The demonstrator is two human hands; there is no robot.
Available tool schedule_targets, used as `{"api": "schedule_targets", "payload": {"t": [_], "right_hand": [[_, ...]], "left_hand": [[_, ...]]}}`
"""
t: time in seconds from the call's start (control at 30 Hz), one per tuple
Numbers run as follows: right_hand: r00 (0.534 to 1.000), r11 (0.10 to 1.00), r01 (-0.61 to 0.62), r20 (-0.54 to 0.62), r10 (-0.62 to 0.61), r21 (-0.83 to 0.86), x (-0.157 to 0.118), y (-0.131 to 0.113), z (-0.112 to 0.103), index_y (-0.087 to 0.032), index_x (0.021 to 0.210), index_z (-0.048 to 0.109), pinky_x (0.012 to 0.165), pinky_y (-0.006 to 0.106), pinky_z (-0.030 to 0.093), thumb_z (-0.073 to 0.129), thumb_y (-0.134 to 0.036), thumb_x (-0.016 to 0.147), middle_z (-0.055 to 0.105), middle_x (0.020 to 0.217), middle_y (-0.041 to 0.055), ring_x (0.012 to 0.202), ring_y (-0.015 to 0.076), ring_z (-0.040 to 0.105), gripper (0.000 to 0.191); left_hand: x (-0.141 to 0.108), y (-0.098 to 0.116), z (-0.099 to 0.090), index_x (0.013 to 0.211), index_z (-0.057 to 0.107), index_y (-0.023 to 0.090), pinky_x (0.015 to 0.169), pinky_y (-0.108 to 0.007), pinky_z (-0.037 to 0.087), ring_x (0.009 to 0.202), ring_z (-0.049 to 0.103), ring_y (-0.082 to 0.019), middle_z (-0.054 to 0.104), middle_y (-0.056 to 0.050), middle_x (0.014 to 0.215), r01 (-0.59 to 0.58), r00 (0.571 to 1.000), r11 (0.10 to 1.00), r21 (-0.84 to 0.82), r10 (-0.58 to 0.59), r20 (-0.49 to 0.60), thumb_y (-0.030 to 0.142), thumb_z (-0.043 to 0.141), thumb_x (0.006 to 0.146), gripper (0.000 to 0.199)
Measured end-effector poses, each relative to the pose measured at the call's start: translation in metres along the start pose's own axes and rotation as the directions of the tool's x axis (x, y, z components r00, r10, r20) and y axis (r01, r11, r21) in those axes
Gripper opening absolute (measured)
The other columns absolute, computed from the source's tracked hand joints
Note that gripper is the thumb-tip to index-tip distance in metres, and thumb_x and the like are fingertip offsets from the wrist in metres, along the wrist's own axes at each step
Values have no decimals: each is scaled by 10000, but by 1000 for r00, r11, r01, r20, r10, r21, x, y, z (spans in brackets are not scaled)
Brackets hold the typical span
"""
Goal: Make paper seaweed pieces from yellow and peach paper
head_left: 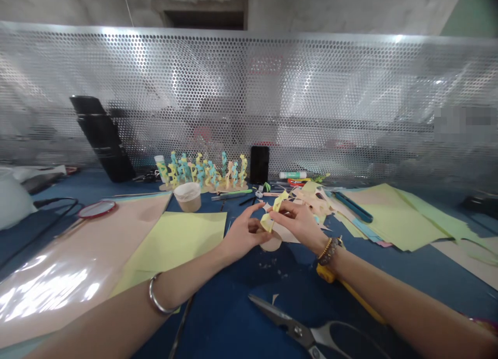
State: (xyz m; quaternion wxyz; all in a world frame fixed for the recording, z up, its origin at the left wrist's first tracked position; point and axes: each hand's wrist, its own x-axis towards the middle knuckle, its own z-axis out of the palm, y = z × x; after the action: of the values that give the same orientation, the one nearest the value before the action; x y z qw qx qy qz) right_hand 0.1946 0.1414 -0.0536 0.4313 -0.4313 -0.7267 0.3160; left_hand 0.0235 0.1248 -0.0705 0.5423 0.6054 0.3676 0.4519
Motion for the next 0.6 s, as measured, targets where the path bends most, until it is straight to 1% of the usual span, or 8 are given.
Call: {"api": "schedule_targets", "payload": {"t": [0.17, 0.3, 0.33, 0.4, 0.5, 0.53, 0.6], "right_hand": [[1000, 999, 21, 1, -21, -37, 1, 5, -1, -140, 822, 621, 711, 333, 507, 585, -352, 880, 633, 794, 2, 751, 144, 615, 224], [1000, 998, 5, -15, -6, -59, 2, 8, -1, -139, 854, 623, 705, 333, 508, 570, -370, 888, 636, 821, 7, 751, 146, 614, 240], [1000, 998, -5, -16, 4, -59, 2, 9, -1, -138, 861, 623, 698, 329, 509, 568, -373, 890, 636, 824, 8, 746, 145, 614, 243], [999, 998, -30, -16, 29, -53, 3, 11, -1, -135, 863, 619, 666, 313, 510, 560, -379, 894, 630, 807, 3, 715, 137, 611, 253], [998, 997, -65, -16, 64, -41, 3, 12, -2, -132, 840, 610, 614, 285, 505, 550, -383, 900, 616, 768, -8, 657, 120, 597, 265], [997, 996, -75, -17, 74, -38, 3, 11, -2, -132, 832, 608, 607, 280, 503, 550, -382, 900, 613, 760, -10, 647, 116, 593, 265], [996, 995, -93, -15, 93, -34, 3, 10, -2, -132, 818, 606, 604, 278, 503, 553, -378, 899, 611, 751, -13, 643, 115, 592, 265]], "left_hand": [[0, -1, -1, 1265, 459, 144, 618, -247, 446, 611, 563, -122, 583, 53, 630, -22, 1000, 999, 48, 22, 8, 152, 729, 651, 671], [-1, -1, -1, 1202, 519, 140, 618, -263, 465, 600, 582, -134, 596, 39, 635, -37, 999, 994, 101, 36, 15, 211, 724, 683, 563], [-1, -1, -1, 1187, 530, 136, 639, -273, 476, 627, 597, -144, 616, 22, 671, -45, 999, 992, 116, 44, 9, 229, 725, 688, 544], [-1, -1, -1, 1160, 557, 140, 702, -290, 490, 730, 626, -166, 660, -33, 835, -64, 998, 987, 149, 67, -15, 253, 727, 691, 512], [-2, -1, -2, 1179, 580, 177, 763, -298, 496, 876, 633, -195, 632, -81, 1102, -81, 993, 976, 201, 96, -66, 275, 719, 704, 504], [-2, -1, -3, 1193, 582, 188, 772, -303, 499, 900, 634, -203, 621, -85, 1146, -78, 992, 973, 216, 98, -81, 283, 710, 714, 505], [-1, -3, -4, 1184, 602, 188, 779, -317, 503, 922, 639, -221, 633, -91, 1158, -64, 991, 969, 239, 91, -102, 293, 701, 724, 483]]}}
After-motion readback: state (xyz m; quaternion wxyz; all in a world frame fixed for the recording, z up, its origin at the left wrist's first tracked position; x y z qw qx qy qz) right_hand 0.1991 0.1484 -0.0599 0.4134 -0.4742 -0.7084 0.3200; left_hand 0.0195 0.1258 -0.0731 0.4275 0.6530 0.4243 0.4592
